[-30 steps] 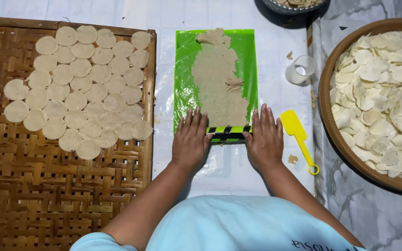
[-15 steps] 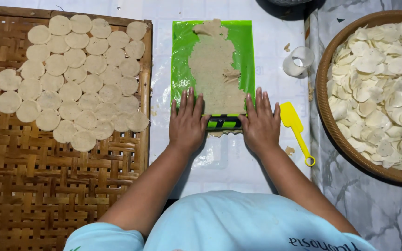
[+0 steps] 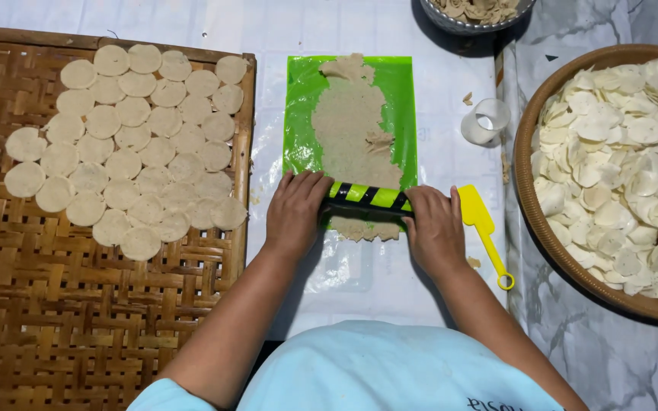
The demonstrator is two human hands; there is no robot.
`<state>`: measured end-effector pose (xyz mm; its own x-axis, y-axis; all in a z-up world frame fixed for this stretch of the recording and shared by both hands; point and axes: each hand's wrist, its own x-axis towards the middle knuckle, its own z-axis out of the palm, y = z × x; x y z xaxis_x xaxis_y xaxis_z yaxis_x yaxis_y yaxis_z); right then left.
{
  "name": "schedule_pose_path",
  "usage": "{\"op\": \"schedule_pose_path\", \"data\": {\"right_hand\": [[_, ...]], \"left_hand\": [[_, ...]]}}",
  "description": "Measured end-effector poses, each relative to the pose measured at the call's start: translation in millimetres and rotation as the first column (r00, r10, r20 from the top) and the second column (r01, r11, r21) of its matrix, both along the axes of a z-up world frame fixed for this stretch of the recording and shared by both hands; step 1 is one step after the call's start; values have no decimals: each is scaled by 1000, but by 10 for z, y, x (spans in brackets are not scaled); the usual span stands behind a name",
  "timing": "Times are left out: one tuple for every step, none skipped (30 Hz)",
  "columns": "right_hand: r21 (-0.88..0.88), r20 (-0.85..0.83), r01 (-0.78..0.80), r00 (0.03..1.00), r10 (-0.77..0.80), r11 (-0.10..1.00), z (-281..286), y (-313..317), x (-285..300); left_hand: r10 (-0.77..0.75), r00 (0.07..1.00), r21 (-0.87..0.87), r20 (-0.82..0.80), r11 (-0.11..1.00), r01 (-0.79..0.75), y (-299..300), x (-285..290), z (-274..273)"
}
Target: Rolling out dough and cutting it into circular shapes to prepare chips.
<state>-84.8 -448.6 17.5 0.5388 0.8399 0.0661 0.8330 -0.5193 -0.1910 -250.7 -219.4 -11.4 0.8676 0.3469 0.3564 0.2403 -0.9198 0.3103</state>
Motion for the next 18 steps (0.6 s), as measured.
{"op": "schedule_pose_path", "data": {"right_hand": [[1,0,0,1000,0,1000,-39,56,-74],[-30,-22,42,999,-43,999,-78,118,-141],[-65,-43,84,995,-87,994,-118,178,-206],[-66,-43,84,995,-87,994,-156,213,-174],[-64,-14,103,994,-104,993,-195,266,-121],[-62,15,121,993,-120,991,-238,320,-68],[-71,8,121,993,-120,990,-228,404,17],[-74,-5,152,988,-153,986,-223,488,99],[-70,-11,181,983,-183,981,-213,603,222],[-73,-11,179,983,-181,981,-187,706,346],[-128,-23,192,980,-197,973,-162,805,464],[-182,-34,204,976,-213,962,-137,904,580],[-186,-34,202,977,-212,962,-140,1004,710],[-194,-48,207,974,-220,959,-143,1102,837],[-202,-63,212,972,-228,956,-150,1200,961],[-205,-64,210,972,-227,956,-121,1293,1074],[-203,-66,207,972,-224,957,-99,1375,1164],[-202,-68,204,973,-221,958,-80,1457,1253]], "left_hand": [[0,1000,1,0,1000,0,-28,29,-30],[9,1000,-53,-26,999,-11,-51,65,-62],[17,998,-110,-54,994,-22,-75,104,-98],[16,998,-111,-55,994,-22,-100,131,-78],[41,993,-115,-114,992,-54,-107,178,-57],[65,983,-118,-172,989,-86,-113,224,-41],[64,981,-125,-181,988,-87,-69,303,-7],[79,978,-120,-194,987,-103,-24,380,22],[97,975,-109,-200,987,-120,48,494,57],[98,975,-112,-200,986,-122,131,622,63],[115,975,-107,-190,985,-137,209,744,67],[132,975,-101,-180,983,-151,287,863,71],[132,974,-104,-182,983,-153,385,997,74],[131,948,-114,-291,979,-170,481,1128,77],[127,909,-122,-396,974,-189,577,1255,77],[127,909,-125,-398,974,-191,671,1387,59],[134,886,-136,-444,967,-214,756,1496,36],[139,862,-145,-488,960,-238,839,1603,10]]}}
